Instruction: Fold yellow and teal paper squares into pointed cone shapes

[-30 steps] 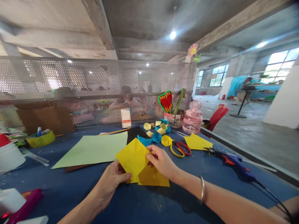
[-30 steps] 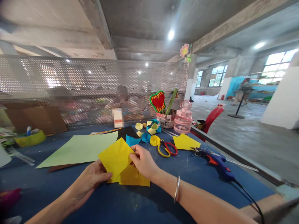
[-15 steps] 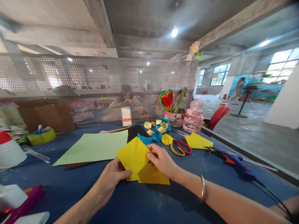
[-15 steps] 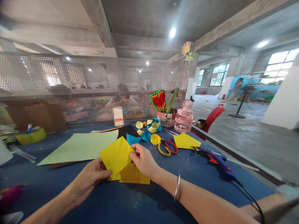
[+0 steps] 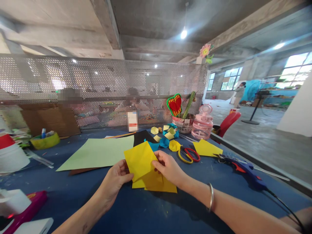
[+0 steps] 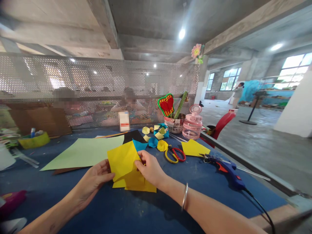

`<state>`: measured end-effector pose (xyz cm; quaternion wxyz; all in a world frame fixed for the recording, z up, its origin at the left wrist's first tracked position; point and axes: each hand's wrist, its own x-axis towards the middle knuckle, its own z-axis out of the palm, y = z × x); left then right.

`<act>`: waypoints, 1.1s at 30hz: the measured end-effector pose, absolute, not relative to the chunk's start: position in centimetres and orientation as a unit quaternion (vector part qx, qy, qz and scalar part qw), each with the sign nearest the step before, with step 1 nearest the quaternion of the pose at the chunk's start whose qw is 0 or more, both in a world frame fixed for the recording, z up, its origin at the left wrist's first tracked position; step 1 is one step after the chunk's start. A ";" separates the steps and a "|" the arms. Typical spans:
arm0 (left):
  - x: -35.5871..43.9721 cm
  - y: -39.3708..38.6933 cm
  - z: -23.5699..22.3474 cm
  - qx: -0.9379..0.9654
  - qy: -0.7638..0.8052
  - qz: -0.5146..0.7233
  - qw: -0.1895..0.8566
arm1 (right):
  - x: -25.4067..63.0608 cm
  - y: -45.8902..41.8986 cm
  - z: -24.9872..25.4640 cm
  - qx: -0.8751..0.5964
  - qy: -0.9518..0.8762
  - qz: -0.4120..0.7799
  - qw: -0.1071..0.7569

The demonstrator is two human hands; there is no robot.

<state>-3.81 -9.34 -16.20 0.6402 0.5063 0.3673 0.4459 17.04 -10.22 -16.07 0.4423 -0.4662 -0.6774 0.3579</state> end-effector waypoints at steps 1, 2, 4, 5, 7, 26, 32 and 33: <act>-3.9 -9.2 -16.2 0.506 0.373 0.448 0.635 | 17.0 -10.3 -16.1 -0.467 -0.679 0.357 0.441; -3.9 -9.2 -16.3 0.506 0.378 0.450 0.632 | 17.0 -10.3 -16.1 -0.468 -0.680 0.355 0.439; -4.0 -9.0 -16.3 0.504 0.384 0.453 0.627 | 17.0 -10.3 -16.1 -0.471 -0.682 0.350 0.437; -4.0 -9.0 -16.3 0.504 0.386 0.453 0.626 | 17.1 -10.3 -16.2 -0.473 -0.682 0.347 0.436; -4.0 -9.0 -16.3 0.504 0.389 0.452 0.625 | 17.1 -10.3 -16.3 -0.477 -0.684 0.342 0.434; -3.8 -8.8 -16.4 0.540 0.374 0.443 0.610 | 17.6 -9.9 -16.8 -0.506 -0.689 0.305 0.420; -4.1 -9.0 -16.5 0.547 0.375 0.439 0.606 | 17.5 -10.0 -16.8 -0.502 -0.689 0.312 0.419; -4.1 -9.0 -16.5 0.547 0.376 0.439 0.605 | 17.4 -10.0 -16.8 -0.502 -0.689 0.313 0.418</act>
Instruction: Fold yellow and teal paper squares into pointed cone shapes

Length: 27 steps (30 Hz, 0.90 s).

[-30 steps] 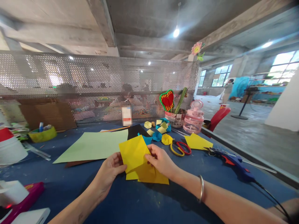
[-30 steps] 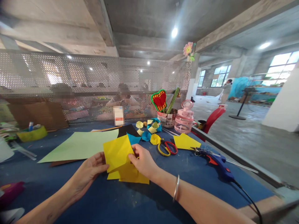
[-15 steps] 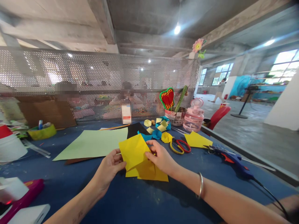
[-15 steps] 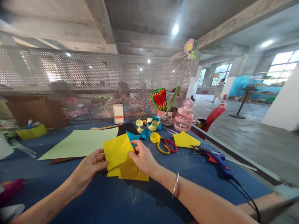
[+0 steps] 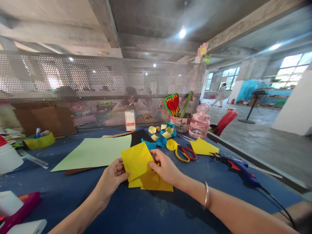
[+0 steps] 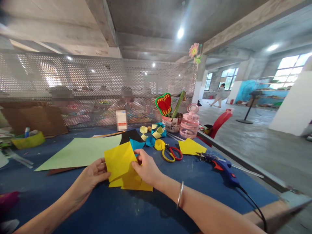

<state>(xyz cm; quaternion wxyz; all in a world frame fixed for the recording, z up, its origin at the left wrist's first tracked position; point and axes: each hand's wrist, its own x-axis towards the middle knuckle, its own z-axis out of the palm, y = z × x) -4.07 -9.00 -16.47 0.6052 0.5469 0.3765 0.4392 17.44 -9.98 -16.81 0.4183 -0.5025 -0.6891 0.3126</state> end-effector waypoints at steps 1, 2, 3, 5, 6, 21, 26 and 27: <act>-4.1 -9.0 -16.5 0.548 0.377 0.439 0.604 | 17.4 -10.0 -16.8 -0.503 -0.689 0.313 0.418; -4.0 -9.0 -16.4 0.548 0.378 0.439 0.604 | 17.4 -10.0 -16.8 -0.504 -0.689 0.312 0.418; -4.0 -9.0 -16.4 0.549 0.378 0.438 0.603 | 17.4 -10.0 -16.8 -0.504 -0.689 0.311 0.418; -4.0 -9.0 -16.4 0.551 0.380 0.436 0.602 | 17.5 -10.0 -16.8 -0.505 -0.689 0.310 0.417; -4.0 -9.0 -16.4 0.551 0.381 0.435 0.602 | 17.5 -10.0 -16.8 -0.505 -0.690 0.310 0.416; -4.2 -9.0 -16.2 0.554 0.405 0.433 0.584 | 17.4 -10.3 -16.9 -0.501 -0.704 0.309 0.396; -4.4 -9.0 -16.2 0.560 0.412 0.432 0.574 | 17.3 -10.3 -16.8 -0.505 -0.711 0.295 0.390; -4.5 -9.0 -16.2 0.561 0.413 0.432 0.572 | 17.2 -10.3 -16.8 -0.506 -0.714 0.290 0.388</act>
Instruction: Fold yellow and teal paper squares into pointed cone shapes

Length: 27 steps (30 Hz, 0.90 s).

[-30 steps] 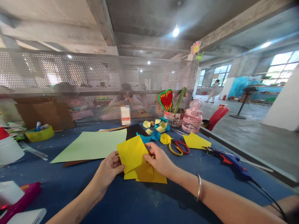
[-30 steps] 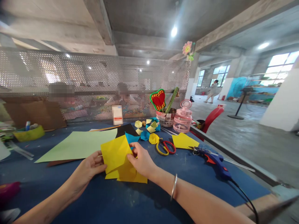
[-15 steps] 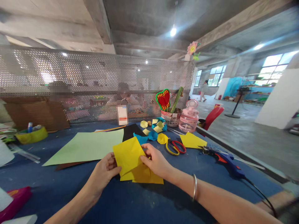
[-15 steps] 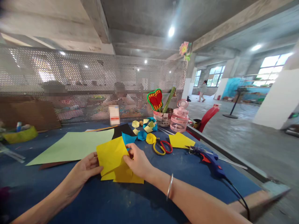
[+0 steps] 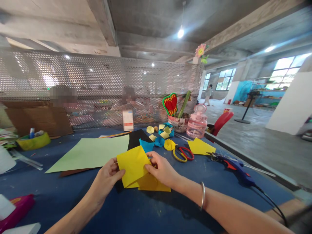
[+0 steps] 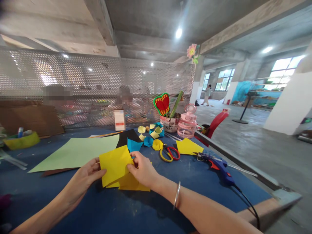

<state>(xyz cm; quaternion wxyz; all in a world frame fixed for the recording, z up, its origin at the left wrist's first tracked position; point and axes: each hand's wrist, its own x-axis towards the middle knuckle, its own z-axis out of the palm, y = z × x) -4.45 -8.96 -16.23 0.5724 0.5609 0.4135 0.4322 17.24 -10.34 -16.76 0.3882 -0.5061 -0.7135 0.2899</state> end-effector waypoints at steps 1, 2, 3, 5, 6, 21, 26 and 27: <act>-4.5 -8.9 -16.2 0.561 0.416 0.433 0.570 | 17.2 -10.4 -16.8 -0.506 -0.716 0.286 0.386; -4.6 -8.9 -16.3 0.560 0.419 0.434 0.567 | 17.2 -10.4 -16.8 -0.505 -0.720 0.282 0.383; -4.7 -8.8 -16.3 0.559 0.424 0.434 0.565 | 17.2 -10.4 -16.8 -0.503 -0.725 0.279 0.379; -4.8 -8.7 -16.4 0.557 0.433 0.434 0.561 | 17.1 -10.5 -16.8 -0.497 -0.735 0.275 0.370; -4.8 -8.7 -16.5 0.556 0.436 0.433 0.559 | 17.1 -10.5 -16.8 -0.494 -0.740 0.273 0.366; -4.9 -8.2 -16.8 0.573 0.434 0.426 0.549 | 17.4 -10.5 -16.5 -0.494 -0.755 0.260 0.344; -5.1 -8.0 -16.8 0.572 0.433 0.444 0.537 | 17.4 -10.5 -16.6 -0.491 -0.754 0.259 0.351; -5.1 -8.0 -16.7 0.572 0.434 0.447 0.534 | 17.4 -10.5 -16.6 -0.489 -0.754 0.260 0.353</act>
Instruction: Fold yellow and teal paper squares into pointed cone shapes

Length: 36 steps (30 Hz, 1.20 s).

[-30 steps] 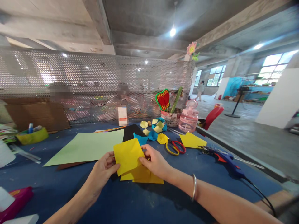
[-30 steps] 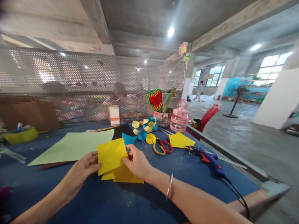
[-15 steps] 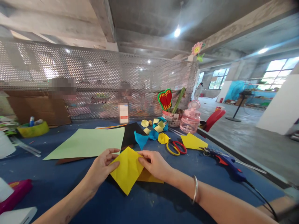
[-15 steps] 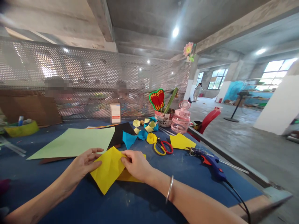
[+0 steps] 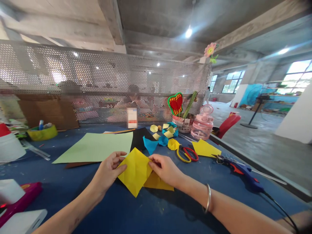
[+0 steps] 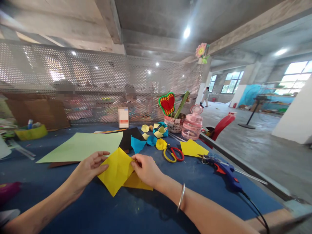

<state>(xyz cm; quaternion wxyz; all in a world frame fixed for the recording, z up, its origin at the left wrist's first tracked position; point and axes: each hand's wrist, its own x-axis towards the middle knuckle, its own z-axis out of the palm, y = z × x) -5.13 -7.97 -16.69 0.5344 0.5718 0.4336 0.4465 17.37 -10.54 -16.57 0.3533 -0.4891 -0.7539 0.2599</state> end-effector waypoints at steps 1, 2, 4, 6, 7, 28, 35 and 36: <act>-5.1 -8.0 -16.6 0.571 0.435 0.449 0.532 | 17.4 -10.5 -16.6 -0.487 -0.754 0.261 0.355; -5.1 -8.0 -16.5 0.571 0.436 0.450 0.530 | 17.3 -10.5 -16.5 -0.486 -0.753 0.261 0.358; -5.0 -8.2 -16.3 0.571 0.438 0.452 0.527 | 17.4 -10.5 -16.5 -0.485 -0.751 0.262 0.362; -4.9 -8.4 -16.2 0.573 0.441 0.453 0.522 | 17.5 -10.3 -16.3 -0.489 -0.747 0.261 0.368; -4.9 -8.4 -16.1 0.573 0.442 0.454 0.520 | 17.7 -10.1 -16.2 -0.493 -0.743 0.259 0.372; -4.9 -7.7 -16.8 0.588 0.465 0.470 0.465 | 20.4 -2.3 -16.5 -0.609 -0.686 0.214 0.335; -5.4 -7.3 -17.2 0.604 0.457 0.479 0.444 | 18.9 -3.2 -16.3 -0.572 -0.700 0.117 0.411; -5.4 -7.2 -17.2 0.606 0.456 0.483 0.438 | 18.7 -3.8 -15.9 -0.560 -0.704 0.092 0.427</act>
